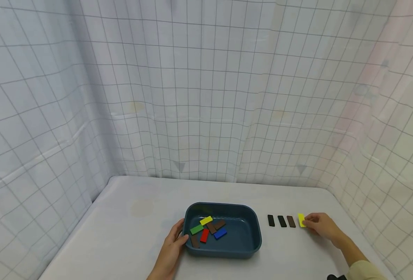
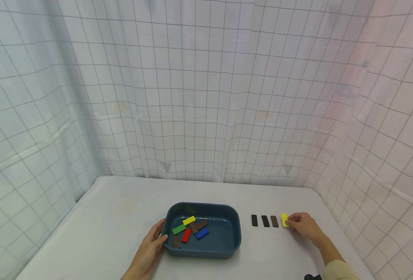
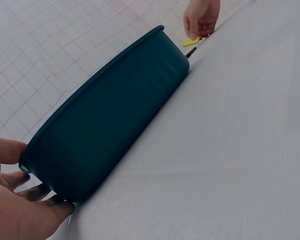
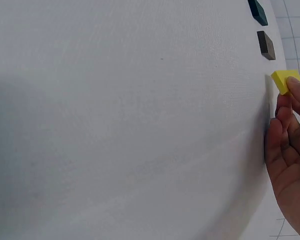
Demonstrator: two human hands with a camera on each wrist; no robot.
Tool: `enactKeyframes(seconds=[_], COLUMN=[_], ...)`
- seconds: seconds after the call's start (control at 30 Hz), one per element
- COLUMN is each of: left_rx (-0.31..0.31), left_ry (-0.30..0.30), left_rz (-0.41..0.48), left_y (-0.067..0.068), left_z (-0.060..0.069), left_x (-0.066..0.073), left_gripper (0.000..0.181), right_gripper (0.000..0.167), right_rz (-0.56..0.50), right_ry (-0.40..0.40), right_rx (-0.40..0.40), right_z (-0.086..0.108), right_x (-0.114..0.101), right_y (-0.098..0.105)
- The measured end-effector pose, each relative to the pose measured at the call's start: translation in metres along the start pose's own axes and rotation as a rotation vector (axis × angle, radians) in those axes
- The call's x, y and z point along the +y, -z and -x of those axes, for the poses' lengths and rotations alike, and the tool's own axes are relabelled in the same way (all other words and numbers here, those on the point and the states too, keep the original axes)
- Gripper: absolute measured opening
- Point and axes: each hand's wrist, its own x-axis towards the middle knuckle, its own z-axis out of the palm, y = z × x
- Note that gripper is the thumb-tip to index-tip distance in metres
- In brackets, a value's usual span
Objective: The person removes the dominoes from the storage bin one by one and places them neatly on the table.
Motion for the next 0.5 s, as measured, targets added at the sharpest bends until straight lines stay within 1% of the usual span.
enactKeyframes(seconds=[0.13,0.27,0.37,0.5], left_rx=[-0.001,-0.002,0.002,0.007], left_ry=[-0.002,0.000,0.003,0.011], left_rz=[-0.007,-0.020,-0.031,-0.034], left_y=[0.0002,0.0005,0.0010,0.0013], left_z=[0.0001,-0.0001,-0.0007,-0.0017], left_x=[0.0000,-0.0005,-0.0005,-0.0011], left_gripper=[0.061,0.061,0.062,0.062], right_gripper=[0.031,0.020,0.017,0.019], right_rz=[0.068,0.132,0.150,0.150], right_ry=[0.023,0.048,0.050,0.031], right_rx=[0.017,0.051,0.073,0.081], right_z=[-0.0012,-0.0018,-0.0020,-0.0010], right_x=[0.0000,0.0014,0.0011,-0.0001], right_y=[-0.0021,-0.0053,-0.0070,-0.0080])
